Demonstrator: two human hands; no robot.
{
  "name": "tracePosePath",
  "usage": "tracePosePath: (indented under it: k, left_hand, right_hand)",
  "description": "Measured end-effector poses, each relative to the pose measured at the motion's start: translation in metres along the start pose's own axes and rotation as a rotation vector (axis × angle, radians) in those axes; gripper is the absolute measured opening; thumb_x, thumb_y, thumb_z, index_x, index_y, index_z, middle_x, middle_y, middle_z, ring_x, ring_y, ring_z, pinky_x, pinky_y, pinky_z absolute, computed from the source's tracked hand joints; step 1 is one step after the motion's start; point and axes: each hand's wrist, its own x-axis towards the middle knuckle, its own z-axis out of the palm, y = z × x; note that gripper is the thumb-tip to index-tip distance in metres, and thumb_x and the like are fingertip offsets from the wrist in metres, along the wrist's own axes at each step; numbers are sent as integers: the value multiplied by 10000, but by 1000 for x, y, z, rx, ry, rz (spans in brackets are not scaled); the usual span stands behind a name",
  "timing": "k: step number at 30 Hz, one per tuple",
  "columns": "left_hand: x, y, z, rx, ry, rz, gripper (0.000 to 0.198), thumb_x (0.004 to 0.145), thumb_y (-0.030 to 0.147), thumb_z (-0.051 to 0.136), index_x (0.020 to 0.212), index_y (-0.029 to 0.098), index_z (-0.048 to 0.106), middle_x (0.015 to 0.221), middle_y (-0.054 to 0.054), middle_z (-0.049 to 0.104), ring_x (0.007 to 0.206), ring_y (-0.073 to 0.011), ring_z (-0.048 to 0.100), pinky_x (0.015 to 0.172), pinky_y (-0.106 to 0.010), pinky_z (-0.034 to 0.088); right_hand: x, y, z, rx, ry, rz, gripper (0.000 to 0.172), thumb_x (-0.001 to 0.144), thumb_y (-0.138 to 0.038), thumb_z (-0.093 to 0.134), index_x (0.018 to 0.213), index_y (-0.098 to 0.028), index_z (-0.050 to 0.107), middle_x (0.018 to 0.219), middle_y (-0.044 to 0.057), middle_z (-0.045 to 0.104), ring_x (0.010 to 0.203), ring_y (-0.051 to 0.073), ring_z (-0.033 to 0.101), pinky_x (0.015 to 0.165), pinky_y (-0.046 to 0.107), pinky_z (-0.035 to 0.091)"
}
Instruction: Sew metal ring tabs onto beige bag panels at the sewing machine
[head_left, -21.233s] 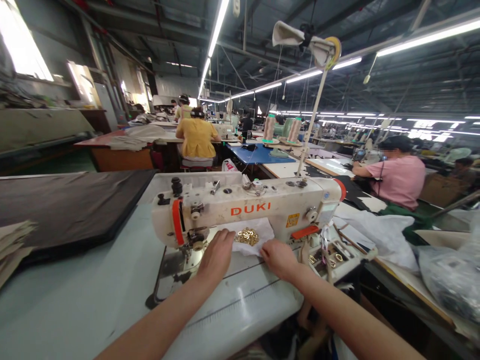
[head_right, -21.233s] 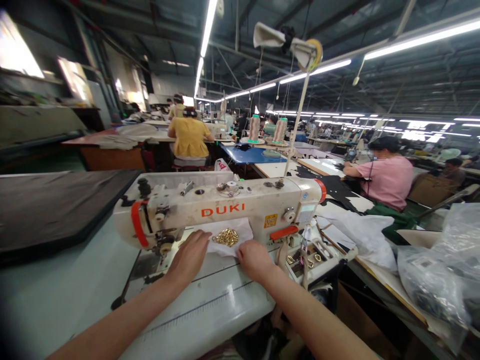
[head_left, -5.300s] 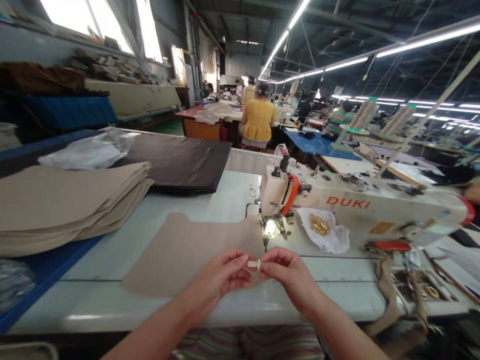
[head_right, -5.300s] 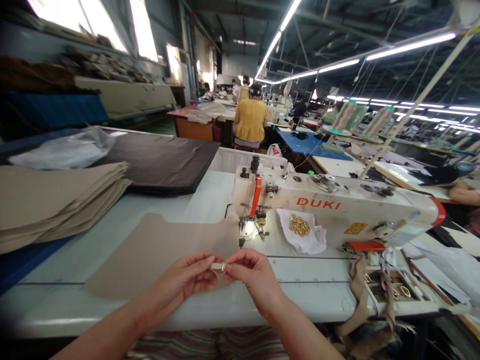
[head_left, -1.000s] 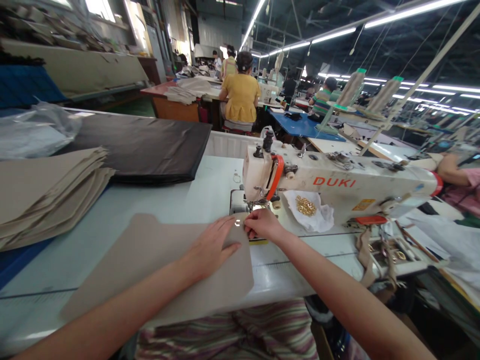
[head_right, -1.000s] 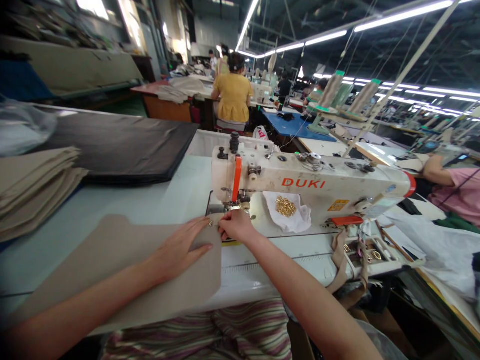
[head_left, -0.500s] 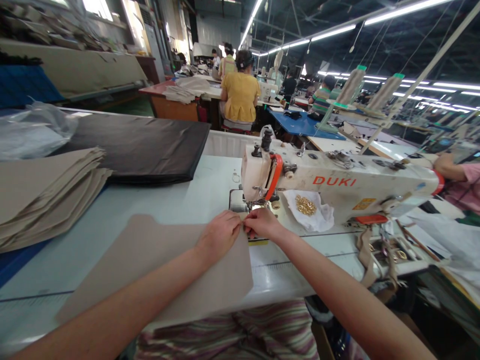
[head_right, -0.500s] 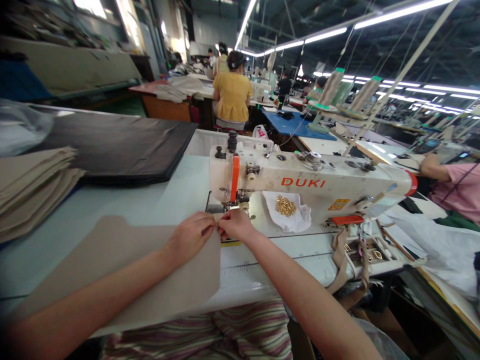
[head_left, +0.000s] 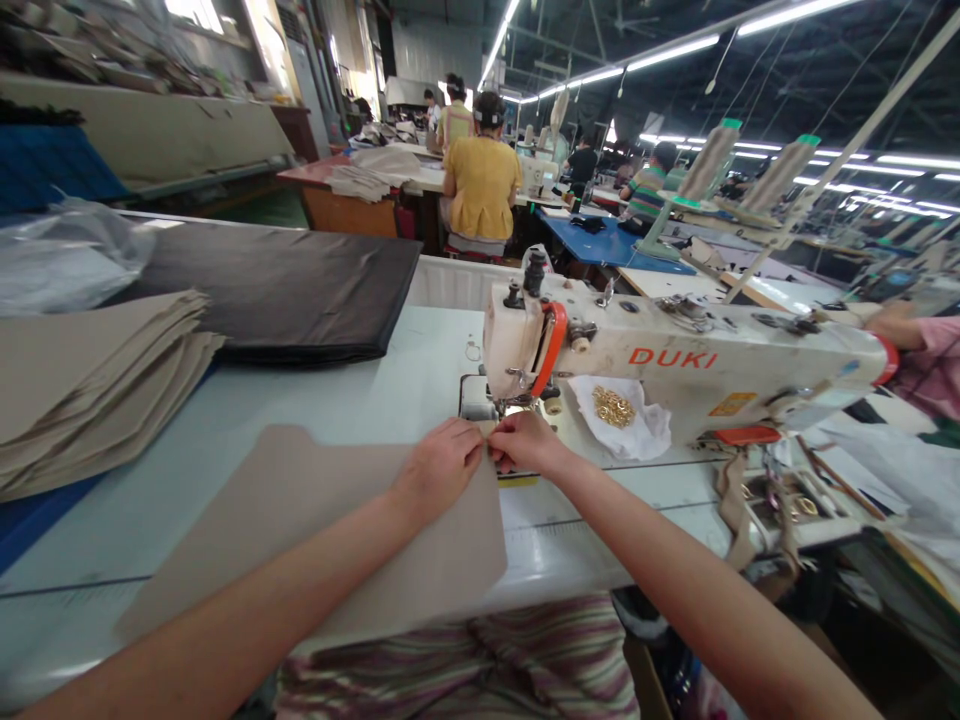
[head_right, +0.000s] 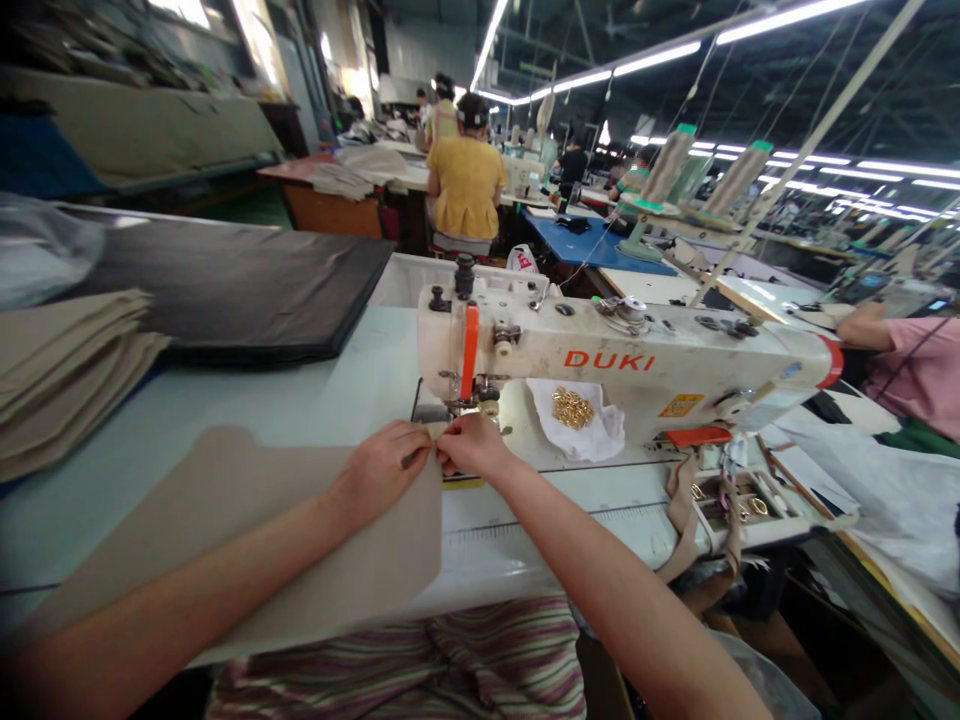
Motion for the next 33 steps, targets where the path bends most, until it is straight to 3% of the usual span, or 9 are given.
tracePosePath:
  k: [14, 19, 22, 26, 33]
  left_hand:
    - [4, 1, -2, 10, -50, 62, 200, 854, 95, 452, 703, 174, 557, 731, -28, 606, 745, -178, 549, 725, -294, 476]
    - [4, -2, 0, -4, -34, 51, 191, 835, 76, 455, 700, 168, 554, 721, -38, 608, 739, -187, 550, 703, -303, 475]
    - [3, -3, 2, -18, -17, 42, 184, 837, 84, 453, 714, 169, 562, 741, -41, 622, 757, -187, 559, 715, -307, 482]
    - [2, -4, 4, -26, -3, 33, 196, 845, 104, 450, 702, 180, 560, 744, -36, 628, 762, -179, 565, 724, -301, 489]
    - [4, -6, 0, -22, -50, 65, 210, 881, 133, 427, 745, 173, 582, 774, -40, 641, 783, -182, 574, 736, -309, 492]
  right_hand:
    - [-5, 2, 1, -257, 110, -105, 177, 745, -76, 513, 632, -162, 618, 531, -34, 629, 426, 93, 591, 427, 151, 419]
    - [-22, 13, -3, -494, 282, -339, 165, 836, -142, 523, 800, -181, 679, 748, 35, 689, 701, 161, 638, 619, 220, 442]
    - [-31, 23, -4, -634, 316, -518, 146, 872, -166, 544, 848, -205, 682, 872, 49, 671, 863, 179, 588, 749, 249, 413]
    - [-33, 30, -3, -777, 308, -676, 163, 896, -157, 531, 822, -194, 671, 817, 46, 633, 834, 177, 539, 751, 259, 395]
    - [-29, 31, -5, -955, 293, -817, 140, 904, -157, 520, 834, -172, 641, 788, 46, 600, 798, 188, 513, 699, 274, 409]
